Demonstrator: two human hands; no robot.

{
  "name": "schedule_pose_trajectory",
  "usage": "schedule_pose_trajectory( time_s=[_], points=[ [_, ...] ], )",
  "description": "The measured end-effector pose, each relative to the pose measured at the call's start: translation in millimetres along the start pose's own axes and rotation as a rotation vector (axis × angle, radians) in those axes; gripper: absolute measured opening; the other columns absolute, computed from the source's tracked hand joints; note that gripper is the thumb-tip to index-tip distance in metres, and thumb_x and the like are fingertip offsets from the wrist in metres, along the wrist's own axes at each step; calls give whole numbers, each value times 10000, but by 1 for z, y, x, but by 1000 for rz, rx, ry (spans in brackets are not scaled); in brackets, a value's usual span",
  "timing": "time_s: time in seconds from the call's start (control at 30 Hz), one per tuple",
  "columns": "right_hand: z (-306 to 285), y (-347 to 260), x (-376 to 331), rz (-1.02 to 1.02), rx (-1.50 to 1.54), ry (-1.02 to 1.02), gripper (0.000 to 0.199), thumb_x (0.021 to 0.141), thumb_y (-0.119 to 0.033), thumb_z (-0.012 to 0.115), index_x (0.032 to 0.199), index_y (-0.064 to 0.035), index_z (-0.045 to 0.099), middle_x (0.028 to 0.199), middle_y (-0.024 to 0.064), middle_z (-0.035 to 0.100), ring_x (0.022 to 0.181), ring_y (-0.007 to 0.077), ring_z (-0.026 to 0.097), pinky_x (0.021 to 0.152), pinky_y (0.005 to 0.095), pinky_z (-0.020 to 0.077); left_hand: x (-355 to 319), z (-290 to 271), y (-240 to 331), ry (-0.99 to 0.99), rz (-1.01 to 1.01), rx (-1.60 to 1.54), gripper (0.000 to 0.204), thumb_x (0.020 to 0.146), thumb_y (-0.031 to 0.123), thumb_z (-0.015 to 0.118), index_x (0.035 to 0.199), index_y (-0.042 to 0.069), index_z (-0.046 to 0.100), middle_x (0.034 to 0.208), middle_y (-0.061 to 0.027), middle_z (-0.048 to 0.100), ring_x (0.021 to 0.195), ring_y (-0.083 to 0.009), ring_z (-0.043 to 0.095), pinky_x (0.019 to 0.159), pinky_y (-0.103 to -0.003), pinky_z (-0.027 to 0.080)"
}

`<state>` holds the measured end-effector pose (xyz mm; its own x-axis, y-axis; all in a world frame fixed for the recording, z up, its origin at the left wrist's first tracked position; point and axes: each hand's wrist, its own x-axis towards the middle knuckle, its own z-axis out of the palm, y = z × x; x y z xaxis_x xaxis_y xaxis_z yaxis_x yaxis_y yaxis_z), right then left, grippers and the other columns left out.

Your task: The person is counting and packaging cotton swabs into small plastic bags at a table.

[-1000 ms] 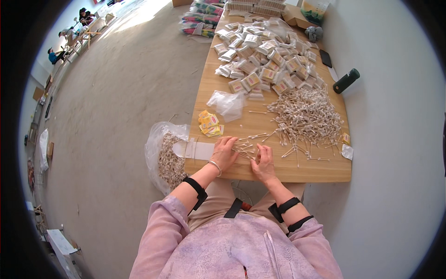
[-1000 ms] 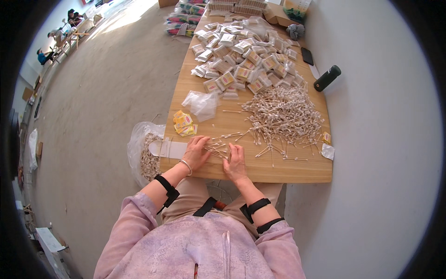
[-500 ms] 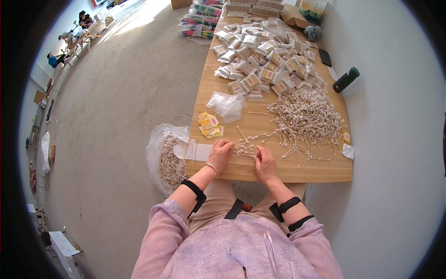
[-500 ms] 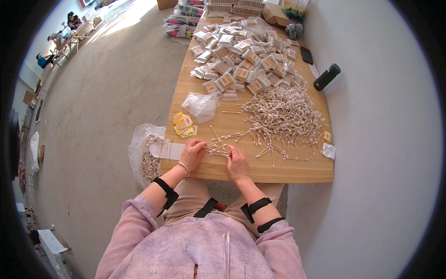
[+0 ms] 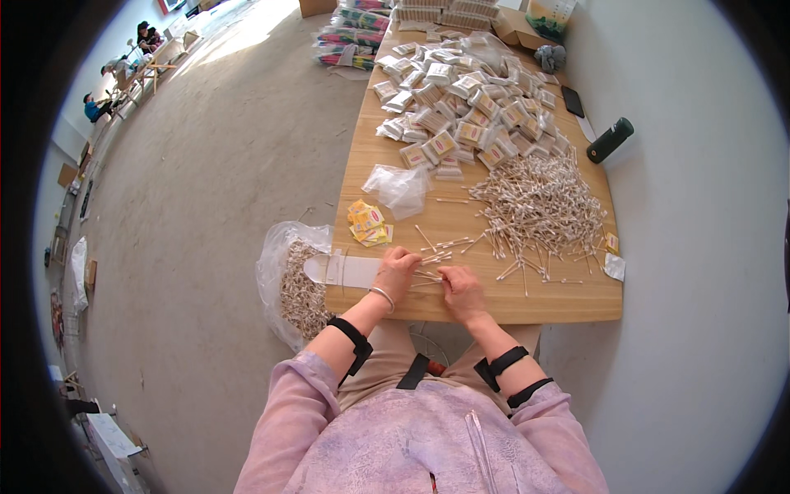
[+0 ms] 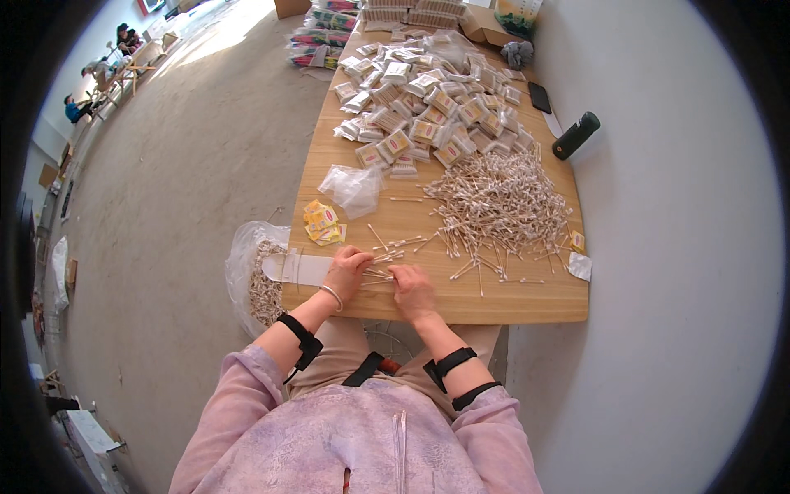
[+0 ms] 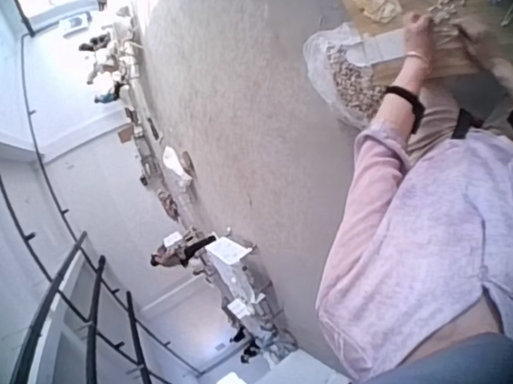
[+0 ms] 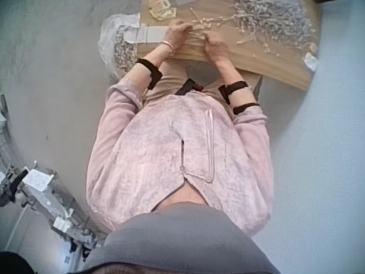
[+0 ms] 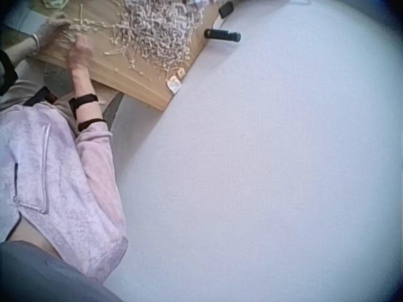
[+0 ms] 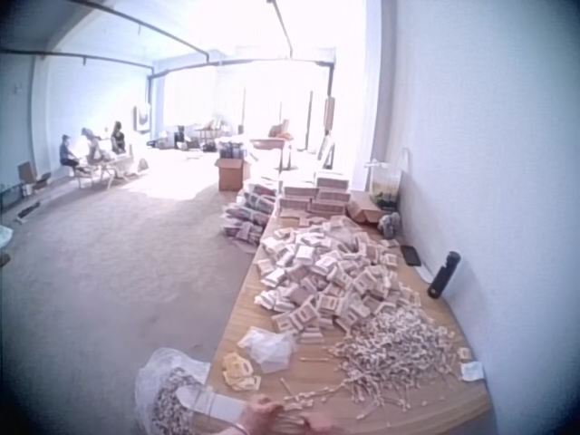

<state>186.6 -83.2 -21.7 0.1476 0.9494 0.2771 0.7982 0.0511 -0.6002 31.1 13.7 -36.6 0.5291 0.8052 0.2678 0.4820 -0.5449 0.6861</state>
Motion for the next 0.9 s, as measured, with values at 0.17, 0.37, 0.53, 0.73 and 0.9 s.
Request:
schedule_pose_trajectory(
  time_s=[0.17, 0.37, 0.53, 0.73, 0.9],
  points=[
    [4, -9, 10, 33, -14, 59, 274, 735, -17, 615, 1005, -58, 596, 960, 83, 594, 930, 288, 536, 823, 368, 450, -9, -5, 14, -55, 25, -4, 310, 745, 135, 699, 1035, 58, 626, 991, -124, 573, 974, -307, 519, 857, -376, 445],
    [4, 7, 18, 6, -118, 99, 317, 735, 17, 570, 1045, -51, 588, 1025, 98, 552, 981, 301, 490, 884, 374, 408, -11, -7, 14, -115, 52, 49, 568, 680, 166, 756, 1194, 63, 538, 1121, -142, 514, 1074, -321, 463, 935, -385, 402],
    [11, 8, 11, 39, -14, 28, 314, 750, 35, 546, 1046, -54, 600, 1034, 112, 531, 972, 300, 481, 861, 381, 409, -12, -3, 9, -91, 49, 38, 521, 662, 164, 764, 1134, 65, 570, 1103, -119, 524, 1054, -310, 479, 913, -401, 401],
    [16, 0, 17, 91, -121, -33, 270, 773, -9, 557, 1036, -54, 597, 1039, 119, 527, 965, 305, 482, 852, 389, 408, -12, 0, 8, -131, 93, 24, 486, 682, 151, 745, 1131, 68, 579, 1082, -128, 542, 1045, -319, 487, 922, -399, 400],
    [17, 7, 10, 106, -70, 64, 317, 758, -4, 536, 1071, -42, 572, 1061, 127, 515, 993, 312, 479, 866, 398, 402, -17, -1, 13, -61, 51, -6, 611, 652, 110, 759, 1211, 72, 516, 1159, -137, 507, 1104, -331, 459, 957, -402, 384]
  ],
)
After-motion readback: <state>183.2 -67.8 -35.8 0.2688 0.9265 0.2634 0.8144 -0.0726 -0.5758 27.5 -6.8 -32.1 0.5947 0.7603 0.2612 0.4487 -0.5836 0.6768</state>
